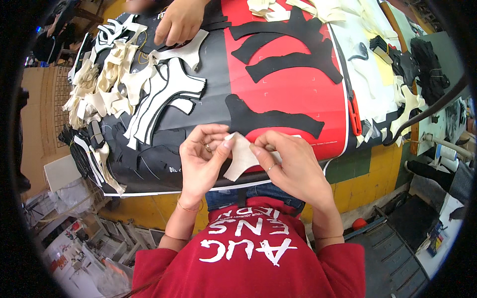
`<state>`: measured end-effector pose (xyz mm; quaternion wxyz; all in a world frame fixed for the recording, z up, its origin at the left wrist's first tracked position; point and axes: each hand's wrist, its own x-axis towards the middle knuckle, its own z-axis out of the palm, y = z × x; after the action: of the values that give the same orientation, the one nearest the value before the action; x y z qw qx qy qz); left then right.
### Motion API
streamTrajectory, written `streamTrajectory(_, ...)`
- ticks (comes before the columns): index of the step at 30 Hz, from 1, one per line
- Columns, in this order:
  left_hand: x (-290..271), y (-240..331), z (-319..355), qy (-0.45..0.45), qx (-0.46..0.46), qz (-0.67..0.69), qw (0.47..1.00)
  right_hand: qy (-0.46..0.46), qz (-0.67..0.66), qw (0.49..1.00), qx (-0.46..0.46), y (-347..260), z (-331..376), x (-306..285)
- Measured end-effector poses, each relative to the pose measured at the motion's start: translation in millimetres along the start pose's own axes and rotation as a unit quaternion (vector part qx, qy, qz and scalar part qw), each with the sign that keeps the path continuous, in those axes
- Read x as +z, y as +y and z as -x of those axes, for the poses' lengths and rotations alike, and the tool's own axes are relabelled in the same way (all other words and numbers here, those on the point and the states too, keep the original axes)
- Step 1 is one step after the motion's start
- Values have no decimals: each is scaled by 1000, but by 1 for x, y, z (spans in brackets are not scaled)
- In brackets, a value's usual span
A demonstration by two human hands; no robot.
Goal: The person repeatedly picks small off-white foam-like pieces from a pile and places them onto a red and black mat, aligning each piece by hand. The person handles the pieces one at a time, adjusting their position on the mat throughout the clip.
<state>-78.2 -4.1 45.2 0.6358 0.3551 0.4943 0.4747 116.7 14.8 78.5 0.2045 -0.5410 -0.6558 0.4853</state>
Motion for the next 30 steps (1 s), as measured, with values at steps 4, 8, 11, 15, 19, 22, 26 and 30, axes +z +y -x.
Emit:
streamTrajectory(4,1,0,-14,-15,8,7,1000,27,77,997,3,-6,-11,1)
streamTrajectory(8,8,-1,-12,-36,-7,12,999,21,192,974,-120,-5,-17,-11)
streamTrajectory(11,10,-2,-8,-30,-24,49,998,-30,94,994,-41,-4,-21,-9)
streamTrajectory(15,7,-5,-10,41,59,-43,996,-28,-3,995,94,-7,-22,-3)
streamTrajectory(19,-19,-7,-12,113,222,-336,908,26,-103,991,87,-3,-30,0)
streamTrajectory(22,-34,-11,3,89,248,-478,838,26,-119,990,67,3,-37,3)
streamTrajectory(26,-35,-26,25,54,237,-560,792,30,-17,998,-45,11,-46,10)
streamTrajectory(30,-32,-39,32,63,253,-586,767,8,86,986,-143,17,-54,14)
